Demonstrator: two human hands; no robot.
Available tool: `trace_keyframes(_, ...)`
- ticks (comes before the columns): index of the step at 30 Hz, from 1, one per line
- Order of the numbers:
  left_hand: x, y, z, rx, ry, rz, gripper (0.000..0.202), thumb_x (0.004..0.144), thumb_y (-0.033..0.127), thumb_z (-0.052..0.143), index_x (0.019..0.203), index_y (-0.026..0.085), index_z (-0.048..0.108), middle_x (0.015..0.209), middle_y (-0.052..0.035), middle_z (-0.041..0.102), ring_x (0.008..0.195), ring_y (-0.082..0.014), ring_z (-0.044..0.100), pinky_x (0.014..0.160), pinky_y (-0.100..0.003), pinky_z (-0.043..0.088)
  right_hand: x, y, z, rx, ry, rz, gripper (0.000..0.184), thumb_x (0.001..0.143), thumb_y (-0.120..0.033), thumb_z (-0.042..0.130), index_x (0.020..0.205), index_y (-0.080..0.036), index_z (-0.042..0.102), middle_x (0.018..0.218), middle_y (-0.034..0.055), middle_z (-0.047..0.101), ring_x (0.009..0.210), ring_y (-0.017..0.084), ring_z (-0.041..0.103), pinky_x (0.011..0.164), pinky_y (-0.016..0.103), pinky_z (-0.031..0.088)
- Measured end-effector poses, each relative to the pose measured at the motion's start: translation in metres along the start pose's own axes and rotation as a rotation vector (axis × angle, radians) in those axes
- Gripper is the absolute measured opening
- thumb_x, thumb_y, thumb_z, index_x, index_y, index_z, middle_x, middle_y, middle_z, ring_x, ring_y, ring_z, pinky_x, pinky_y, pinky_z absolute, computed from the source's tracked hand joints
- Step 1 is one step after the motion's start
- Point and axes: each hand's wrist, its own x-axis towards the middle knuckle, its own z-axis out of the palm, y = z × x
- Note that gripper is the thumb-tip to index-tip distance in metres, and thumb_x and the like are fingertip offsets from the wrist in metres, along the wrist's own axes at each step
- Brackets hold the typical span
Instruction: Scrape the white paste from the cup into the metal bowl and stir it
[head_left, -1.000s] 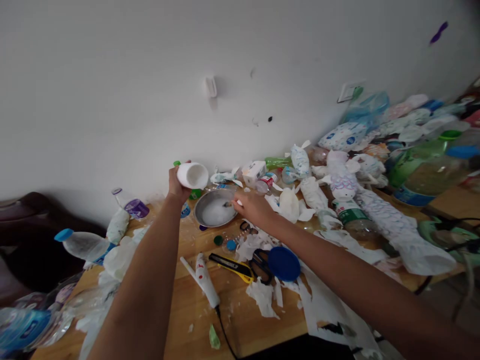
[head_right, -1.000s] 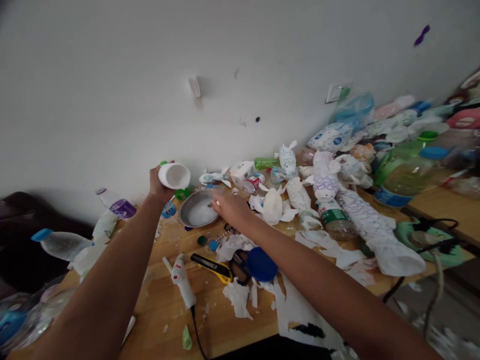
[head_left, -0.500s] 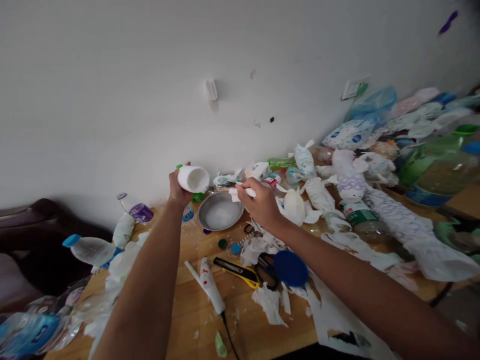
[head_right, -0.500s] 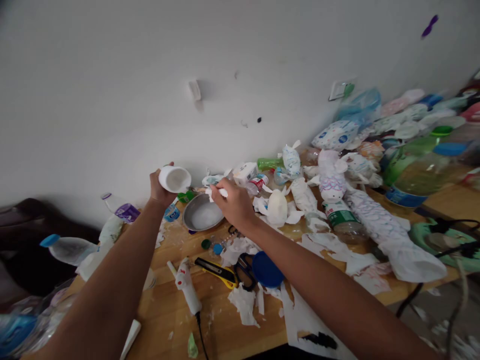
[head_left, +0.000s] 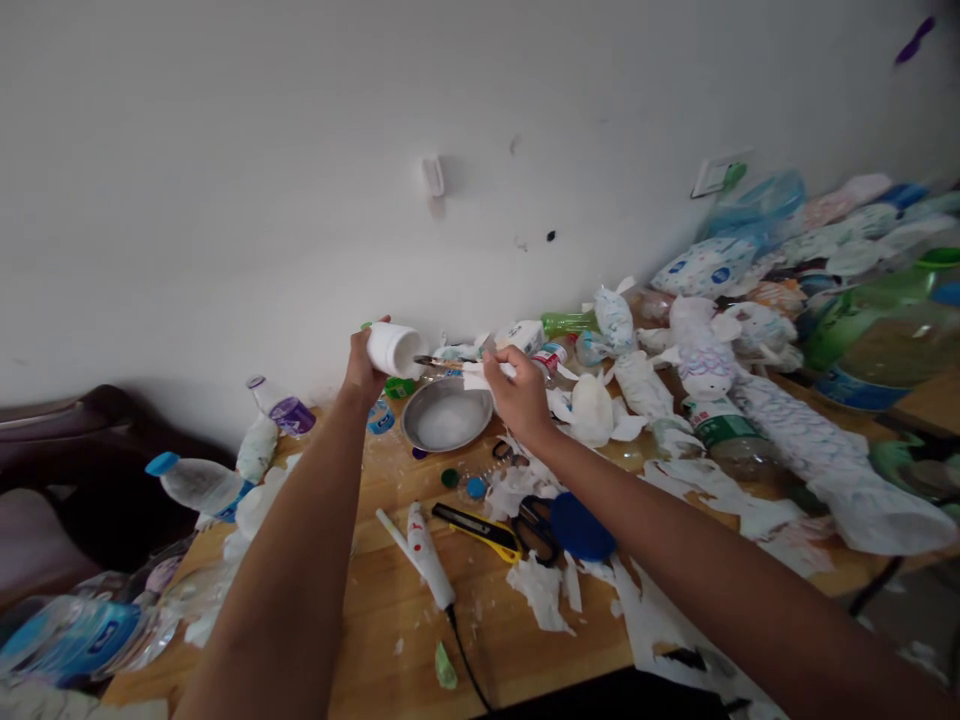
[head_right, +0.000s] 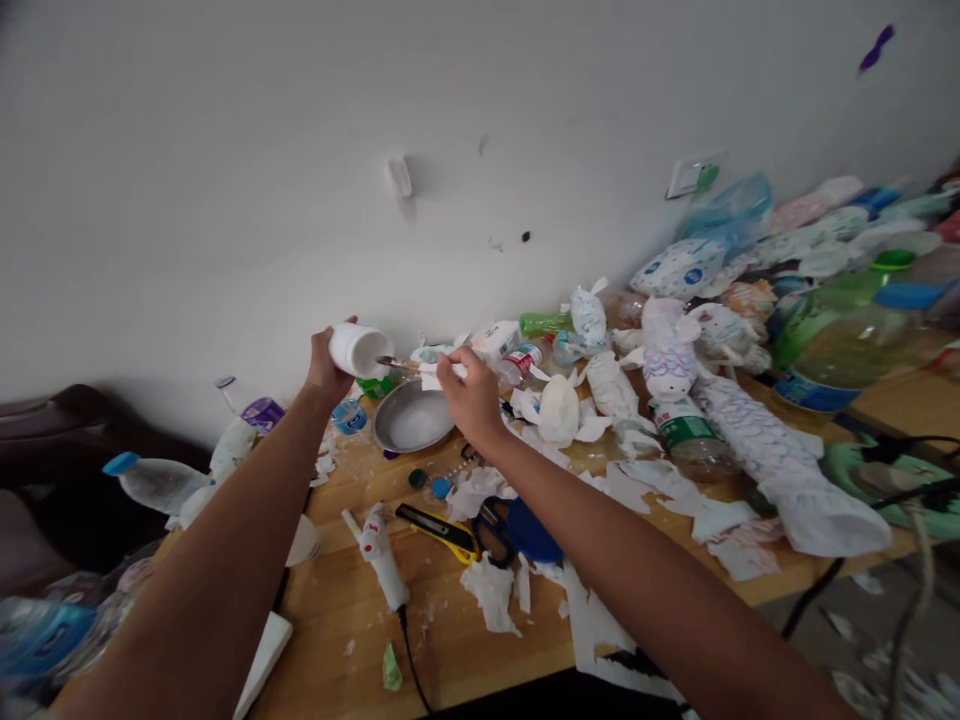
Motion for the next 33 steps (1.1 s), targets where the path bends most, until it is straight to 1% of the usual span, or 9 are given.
trace_keyframes(4,-0.008,-0.005,0.003,0.114,-0.085,-0.053,0.062,0.077,0.059,0.064,0.122,0.016,0.070,0.093,-0.0069,0.069,0.080,-0.0192,0.062,0.068,-0.026,0.053,0.002,0.001,0.003,-0.034,-0.241,-0.043,0.032,0.095,-0.050,0.053,0.084,-0.022,0.063,0.073,-0.0002,0.064,0.065,0.016,0.055,0.064,0.027,0.040)
trace_keyframes(8,-0.015,-0.012,0.002,0.184,-0.112,-0.187,0.060,0.081,0.058,0.062,0.121,0.015,0.070,0.094,-0.0100,0.071,0.076,-0.0215,0.062,0.063,-0.029,0.052,0.008,0.008,0.000,-0.165,-0.219,-0.188,0.033,0.103,-0.046,0.045,0.098,-0.021,0.066,0.087,0.0041,0.069,0.079,0.019,0.062,0.076,0.028,0.043)
trace_keyframes(13,-0.019,-0.012,0.004,0.207,-0.129,-0.302,0.056,0.088,0.057,0.052,0.123,0.016,0.069,0.101,-0.0109,0.073,0.076,-0.0242,0.064,0.058,-0.032,0.050,0.011,0.009,0.002,-0.489,-0.399,-0.395,0.031,0.107,-0.038,0.041,0.106,-0.021,0.066,0.104,0.0115,0.068,0.100,0.024,0.060,0.084,0.032,0.042)
trace_keyframes(15,-0.021,-0.012,0.006,0.213,-0.136,-0.319,0.054,0.091,0.053,0.050,0.123,0.014,0.069,0.097,-0.0110,0.073,0.075,-0.0242,0.063,0.059,-0.033,0.050,0.012,0.004,0.005,-0.617,-0.445,-0.360,0.029,0.106,-0.038,0.043,0.106,-0.021,0.066,0.102,0.0120,0.068,0.094,0.024,0.060,0.075,0.030,0.039)
trace_keyframes(17,-0.022,-0.013,0.006,0.215,-0.141,-0.318,0.051,0.092,0.050,0.051,0.121,0.012,0.069,0.094,-0.0118,0.073,0.076,-0.0246,0.063,0.061,-0.033,0.050,0.017,-0.001,0.007,-0.623,-0.477,-0.224,0.026,0.106,-0.037,0.044,0.105,-0.021,0.065,0.093,0.0096,0.068,0.080,0.021,0.059,0.065,0.029,0.034)
trace_keyframes(21,-0.026,-0.018,-0.001,0.196,-0.133,-0.269,0.051,0.087,0.051,0.060,0.116,0.011,0.070,0.090,-0.0128,0.070,0.076,-0.0257,0.063,0.064,-0.034,0.052,0.032,0.002,0.002,-0.379,-0.575,0.043,0.028,0.102,-0.037,0.048,0.083,-0.020,0.059,0.070,0.0009,0.059,0.065,0.016,0.052,0.060,0.027,0.030)
trace_keyframes(27,-0.024,-0.021,0.000,0.111,-0.099,-0.122,0.053,0.083,0.057,0.063,0.115,0.016,0.069,0.091,-0.0087,0.068,0.080,-0.0223,0.062,0.069,-0.030,0.052,0.023,0.014,0.002,-0.184,-0.330,-0.003,0.029,0.101,-0.045,0.045,0.090,-0.022,0.058,0.076,-0.0006,0.061,0.072,0.017,0.056,0.067,0.026,0.035)
trace_keyframes(30,-0.022,-0.021,0.012,0.104,-0.143,-0.143,0.049,0.087,0.051,0.063,0.116,0.012,0.069,0.091,-0.0111,0.068,0.079,-0.0237,0.061,0.070,-0.033,0.050,0.016,0.016,0.011,-0.238,-0.357,-0.036,0.027,0.102,-0.042,0.045,0.093,-0.022,0.060,0.079,0.0013,0.064,0.075,0.018,0.057,0.068,0.027,0.034)
trace_keyframes(33,-0.020,-0.022,0.022,0.109,-0.174,-0.161,0.045,0.090,0.045,0.060,0.116,0.009,0.068,0.092,-0.0135,0.069,0.080,-0.0241,0.060,0.072,-0.034,0.049,0.020,0.020,0.017,-0.258,-0.372,0.033,0.024,0.100,-0.041,0.048,0.089,-0.022,0.059,0.074,0.0005,0.062,0.070,0.018,0.055,0.065,0.027,0.034)
